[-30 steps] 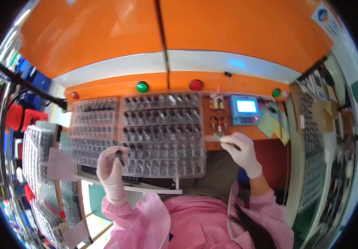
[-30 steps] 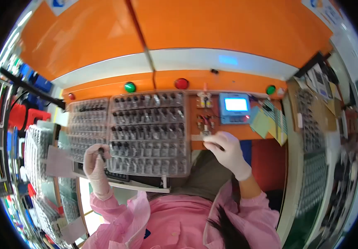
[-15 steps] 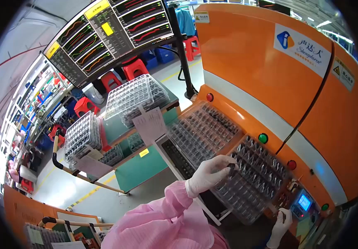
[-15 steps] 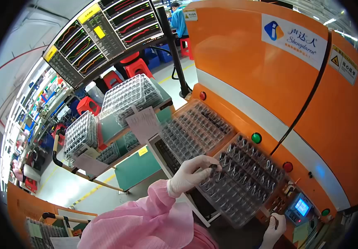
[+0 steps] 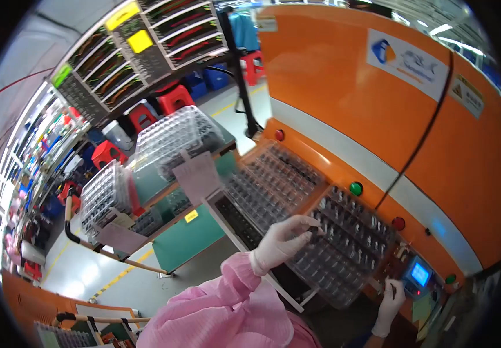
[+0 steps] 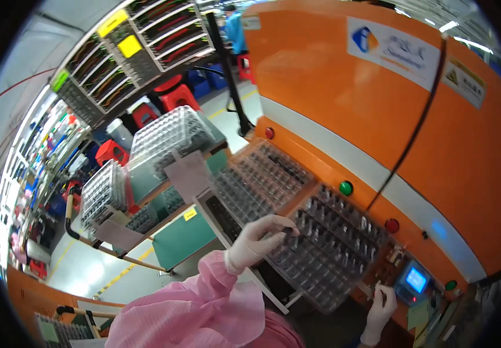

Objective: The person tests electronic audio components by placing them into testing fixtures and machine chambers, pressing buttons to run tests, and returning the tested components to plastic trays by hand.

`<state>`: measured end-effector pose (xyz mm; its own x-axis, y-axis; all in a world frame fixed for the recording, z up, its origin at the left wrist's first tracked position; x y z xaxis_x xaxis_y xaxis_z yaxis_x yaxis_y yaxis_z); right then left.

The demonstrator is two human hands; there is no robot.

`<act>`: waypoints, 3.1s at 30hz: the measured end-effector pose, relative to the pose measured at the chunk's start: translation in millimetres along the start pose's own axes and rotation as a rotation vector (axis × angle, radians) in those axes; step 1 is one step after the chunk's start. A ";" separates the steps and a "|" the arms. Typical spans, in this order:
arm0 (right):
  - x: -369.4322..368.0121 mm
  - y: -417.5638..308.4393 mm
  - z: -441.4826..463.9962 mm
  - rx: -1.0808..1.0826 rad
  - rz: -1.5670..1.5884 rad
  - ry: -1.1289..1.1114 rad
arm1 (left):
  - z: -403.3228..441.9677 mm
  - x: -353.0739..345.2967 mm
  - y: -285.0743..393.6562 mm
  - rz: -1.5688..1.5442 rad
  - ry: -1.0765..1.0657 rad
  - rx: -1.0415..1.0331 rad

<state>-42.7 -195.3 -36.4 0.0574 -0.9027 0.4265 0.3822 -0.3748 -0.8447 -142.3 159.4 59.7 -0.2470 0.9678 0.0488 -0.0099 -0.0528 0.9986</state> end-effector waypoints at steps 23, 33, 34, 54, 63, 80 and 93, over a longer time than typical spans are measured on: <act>18.3 -64.9 -25.3 0.388 -0.303 0.132 | 19.0 1.7 -38.4 -0.024 0.046 -0.042; 16.5 -36.4 -1.9 0.206 -0.124 0.185 | 15.5 13.5 -44.5 0.005 0.100 -0.047; 16.4 -36.3 -1.9 0.206 -0.124 0.185 | 15.5 13.1 -44.2 0.005 0.100 -0.046; 35.7 -46.6 45.0 0.223 -0.124 0.193 | 39.3 14.4 -24.0 -0.061 0.067 -0.032; 8.1 -41.1 85.2 0.303 -0.700 0.159 | 135.6 42.8 70.3 0.343 0.004 -0.461; -199.2 -167.1 457.0 0.423 -0.249 0.200 | 425.6 87.0 12.5 0.260 0.179 -0.259; -192.7 -102.8 460.4 0.044 0.191 0.112 | 402.2 82.1 31.7 0.256 0.197 -0.336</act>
<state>331.6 114.6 117.1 0.0312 -0.9752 0.2193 0.4140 -0.1870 -0.8909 226.9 336.2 104.4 -0.4616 0.8496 0.2551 -0.2298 -0.3923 0.8907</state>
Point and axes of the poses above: each hand's wrist, its own z-axis towards the middle knuckle, its own x-axis out of the back of the hand, y = z × x, the point moved 9 cm from there along z, towards the middle knuckle, and after that the axes turned 6 degrees about x, right-handed, at the moved point
